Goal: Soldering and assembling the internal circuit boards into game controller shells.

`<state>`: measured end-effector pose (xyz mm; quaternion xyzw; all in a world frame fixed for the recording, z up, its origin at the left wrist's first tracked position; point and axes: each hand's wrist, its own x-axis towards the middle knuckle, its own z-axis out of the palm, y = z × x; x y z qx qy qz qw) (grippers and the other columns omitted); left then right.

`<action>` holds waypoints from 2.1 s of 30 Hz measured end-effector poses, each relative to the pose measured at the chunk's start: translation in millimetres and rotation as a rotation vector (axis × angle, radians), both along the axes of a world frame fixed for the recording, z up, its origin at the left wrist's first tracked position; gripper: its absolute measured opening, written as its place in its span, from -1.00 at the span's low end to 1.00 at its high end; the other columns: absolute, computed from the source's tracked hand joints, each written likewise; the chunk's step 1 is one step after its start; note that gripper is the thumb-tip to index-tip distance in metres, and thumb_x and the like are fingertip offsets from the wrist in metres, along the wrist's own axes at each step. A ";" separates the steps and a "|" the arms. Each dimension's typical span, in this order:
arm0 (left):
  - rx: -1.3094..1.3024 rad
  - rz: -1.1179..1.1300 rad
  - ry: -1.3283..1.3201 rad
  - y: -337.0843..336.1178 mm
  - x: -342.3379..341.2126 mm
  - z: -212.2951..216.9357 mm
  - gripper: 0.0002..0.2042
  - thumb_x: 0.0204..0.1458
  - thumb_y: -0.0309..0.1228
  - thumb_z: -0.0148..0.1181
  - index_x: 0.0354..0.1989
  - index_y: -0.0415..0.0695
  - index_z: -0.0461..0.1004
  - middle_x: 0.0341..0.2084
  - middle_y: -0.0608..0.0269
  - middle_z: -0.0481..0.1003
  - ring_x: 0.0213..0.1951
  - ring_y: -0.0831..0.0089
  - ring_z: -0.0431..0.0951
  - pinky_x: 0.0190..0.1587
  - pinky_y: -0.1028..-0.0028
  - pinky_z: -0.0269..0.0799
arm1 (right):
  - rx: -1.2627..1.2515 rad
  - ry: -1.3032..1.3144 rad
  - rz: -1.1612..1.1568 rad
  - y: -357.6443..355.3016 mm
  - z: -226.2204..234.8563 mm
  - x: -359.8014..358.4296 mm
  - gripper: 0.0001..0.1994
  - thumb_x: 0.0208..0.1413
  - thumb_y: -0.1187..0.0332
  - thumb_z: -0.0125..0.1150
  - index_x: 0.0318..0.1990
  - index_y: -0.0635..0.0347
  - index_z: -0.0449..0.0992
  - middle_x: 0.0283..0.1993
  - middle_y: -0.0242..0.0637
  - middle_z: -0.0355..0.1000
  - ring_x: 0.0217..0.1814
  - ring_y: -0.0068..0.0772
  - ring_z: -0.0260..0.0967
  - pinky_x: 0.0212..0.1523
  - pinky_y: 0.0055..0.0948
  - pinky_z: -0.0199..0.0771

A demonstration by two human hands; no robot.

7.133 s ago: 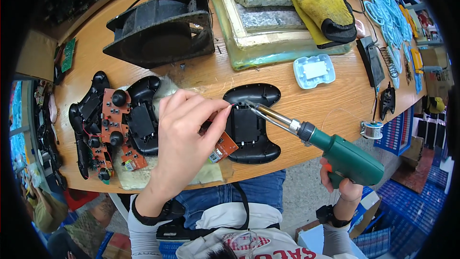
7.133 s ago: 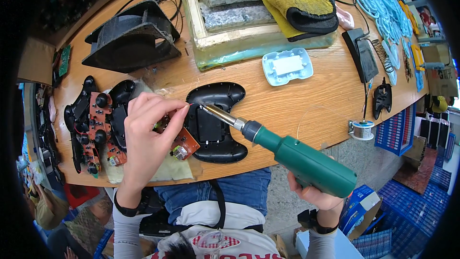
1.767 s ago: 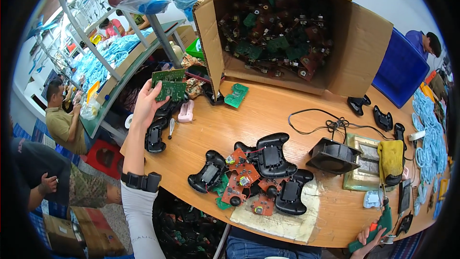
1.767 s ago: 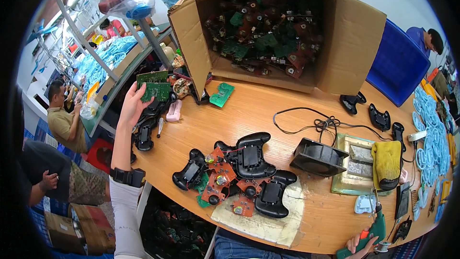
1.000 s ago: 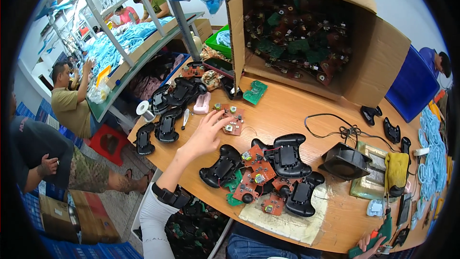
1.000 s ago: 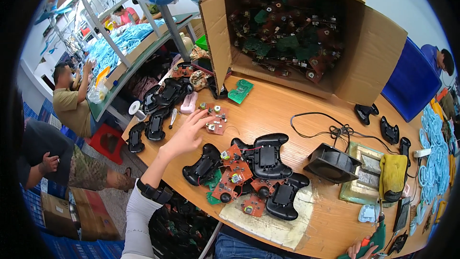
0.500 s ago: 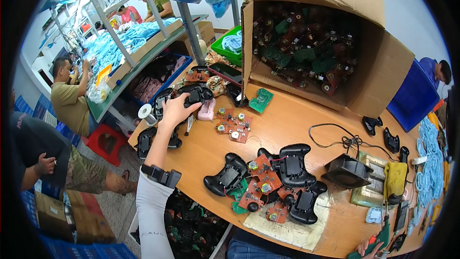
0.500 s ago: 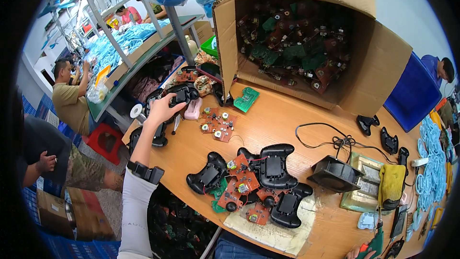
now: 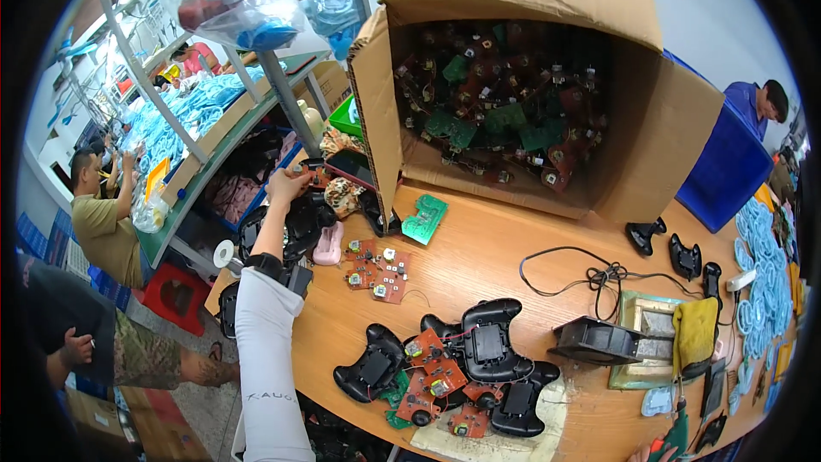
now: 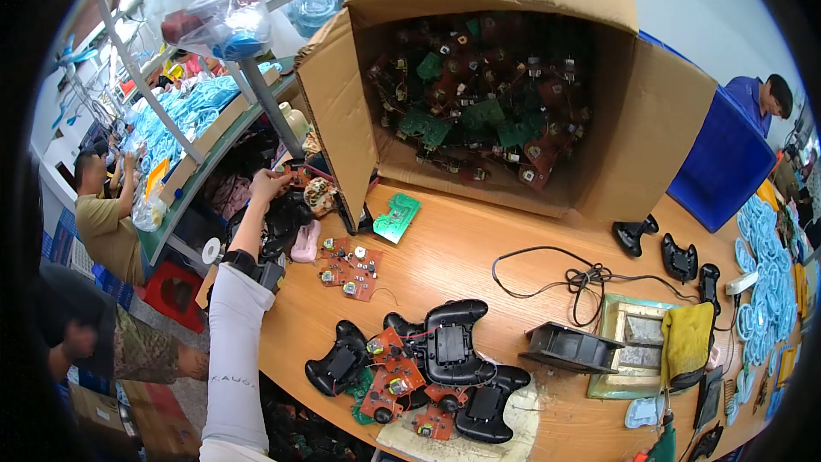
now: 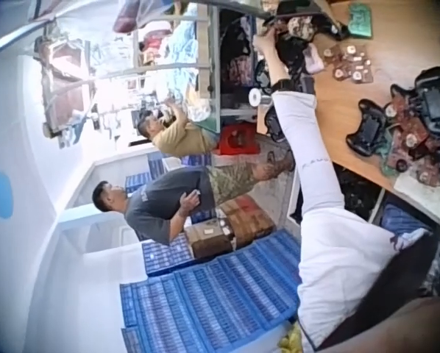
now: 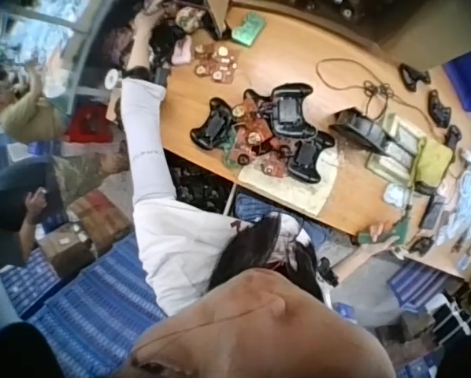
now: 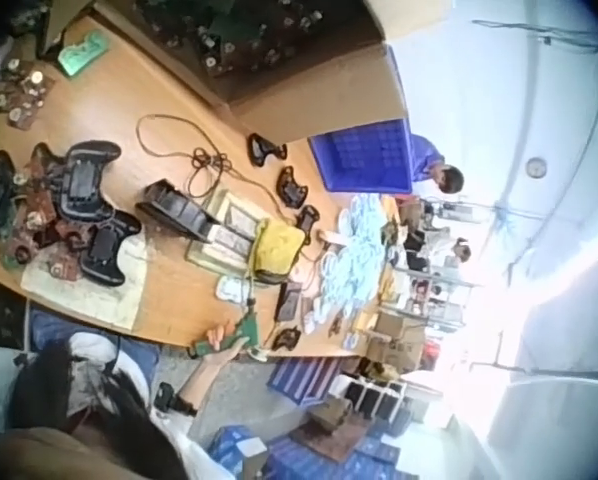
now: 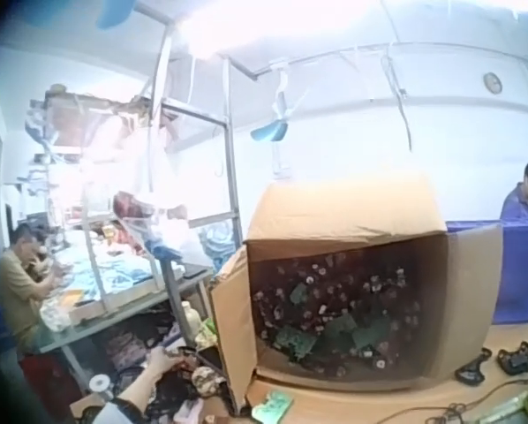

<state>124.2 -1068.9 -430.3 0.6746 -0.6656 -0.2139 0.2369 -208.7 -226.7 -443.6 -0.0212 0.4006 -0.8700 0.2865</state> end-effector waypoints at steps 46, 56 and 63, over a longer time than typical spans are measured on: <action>-0.262 -0.467 0.258 122.5 54.2 40.7 -0.67 0.07 -0.45 0.06 0.02 -0.23 0.32 -0.09 0.19 0.38 -0.05 0.45 0.38 -0.05 0.49 0.28 | 0.172 0.225 -0.101 -13.5 7.9 12.2 -0.56 0.13 0.05 -0.07 0.01 0.20 0.24 -0.50 -0.26 0.25 -0.66 -0.55 0.12 -0.58 -0.59 0.12; -0.330 -0.766 0.054 362.9 -20.0 87.2 -0.73 -0.05 -0.57 0.05 -0.12 -0.27 0.36 -0.02 0.04 0.29 0.08 0.19 0.27 0.14 0.34 0.09 | 1.379 1.486 0.318 -60.6 55.0 -12.3 -0.24 -0.27 0.46 0.25 0.20 0.17 0.07 -0.12 -0.08 0.20 -0.03 -0.05 0.20 -0.01 -0.19 0.16; -0.198 -0.850 0.008 435.6 -22.2 86.7 -0.70 -0.07 -0.52 0.10 -0.10 -0.25 0.37 0.00 0.00 0.25 0.06 0.11 0.27 0.12 0.32 0.13 | 1.360 1.581 0.387 -61.3 53.5 -16.2 -0.21 -0.22 0.29 0.31 0.23 0.13 0.04 -0.09 -0.12 0.18 -0.01 -0.05 0.17 -0.02 -0.21 0.17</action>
